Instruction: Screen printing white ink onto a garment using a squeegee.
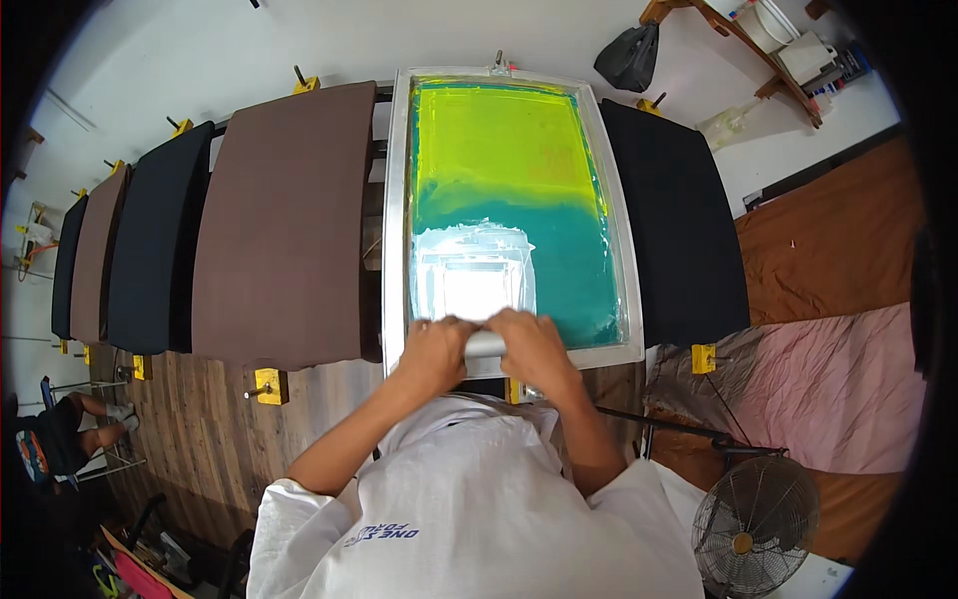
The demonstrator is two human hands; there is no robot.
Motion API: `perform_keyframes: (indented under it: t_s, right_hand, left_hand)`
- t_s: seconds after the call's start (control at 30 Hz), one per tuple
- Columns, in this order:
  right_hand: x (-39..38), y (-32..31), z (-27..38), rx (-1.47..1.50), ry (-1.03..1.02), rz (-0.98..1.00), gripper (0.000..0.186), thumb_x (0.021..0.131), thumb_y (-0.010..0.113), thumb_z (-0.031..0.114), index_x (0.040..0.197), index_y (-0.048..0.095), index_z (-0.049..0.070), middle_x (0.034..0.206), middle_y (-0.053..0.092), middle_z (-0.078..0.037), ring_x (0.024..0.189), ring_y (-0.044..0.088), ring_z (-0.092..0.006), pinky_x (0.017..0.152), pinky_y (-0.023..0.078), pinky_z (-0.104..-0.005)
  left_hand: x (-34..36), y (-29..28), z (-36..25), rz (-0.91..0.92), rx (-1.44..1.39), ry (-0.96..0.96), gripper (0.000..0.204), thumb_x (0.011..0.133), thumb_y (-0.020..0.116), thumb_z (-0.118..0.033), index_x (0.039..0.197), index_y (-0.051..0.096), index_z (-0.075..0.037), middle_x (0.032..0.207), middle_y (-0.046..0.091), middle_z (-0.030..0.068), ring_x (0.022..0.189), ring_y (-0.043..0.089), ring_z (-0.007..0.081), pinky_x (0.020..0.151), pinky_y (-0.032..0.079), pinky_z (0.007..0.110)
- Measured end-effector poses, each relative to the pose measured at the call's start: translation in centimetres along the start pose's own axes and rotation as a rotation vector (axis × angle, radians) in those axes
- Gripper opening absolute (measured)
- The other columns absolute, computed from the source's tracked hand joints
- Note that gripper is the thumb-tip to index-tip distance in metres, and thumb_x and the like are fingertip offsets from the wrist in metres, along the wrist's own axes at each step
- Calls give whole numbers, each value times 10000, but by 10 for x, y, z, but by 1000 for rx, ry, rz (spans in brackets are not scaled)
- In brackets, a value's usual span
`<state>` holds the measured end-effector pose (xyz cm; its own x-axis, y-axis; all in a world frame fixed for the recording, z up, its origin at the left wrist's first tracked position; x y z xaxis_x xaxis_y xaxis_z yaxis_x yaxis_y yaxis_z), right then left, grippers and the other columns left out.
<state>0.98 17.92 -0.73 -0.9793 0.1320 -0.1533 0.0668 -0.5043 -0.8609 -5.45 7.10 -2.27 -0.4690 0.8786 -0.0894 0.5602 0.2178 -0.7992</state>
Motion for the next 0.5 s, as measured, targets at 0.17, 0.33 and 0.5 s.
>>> perform_keyframes:
  t_s: [0.17,0.33,0.5]
  right_hand:
    - [83,-15,-26,-117,44,8,307,753,659,10,1046,668,101,1027,667,-130,996,651,-355,817,505,-515]
    - [54,0,-18,-102,7,-60,365,713,649,-18,1064,618,81,1027,612,-112,1012,593,-339,799,488,-503]
    - [-22,16,8,-31,23,-125,366,708,614,-43,1055,622,71,1064,599,-104,1024,577,-324,861,433,-468]
  left_hand:
    - [71,-26,39,-94,50,-46,433,692,643,20,1103,697,-106,965,698,151,936,670,319,860,475,479]
    - [42,-5,34,-154,71,-9,514,682,627,72,1167,658,-95,1027,678,124,988,645,330,889,460,492]
    - [-25,20,0,-76,9,-29,589,662,631,85,1236,610,-44,1215,623,163,1106,606,326,961,436,472]
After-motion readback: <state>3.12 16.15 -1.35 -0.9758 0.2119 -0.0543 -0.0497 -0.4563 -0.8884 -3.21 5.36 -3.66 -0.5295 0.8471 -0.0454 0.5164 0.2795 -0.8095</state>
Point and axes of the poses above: each hand's wrist, its own x-axis towards the middle knuckle, its own y-axis out of the palm, z = x × y, the point moved 7 cm from there along x, towards the middle knuckle
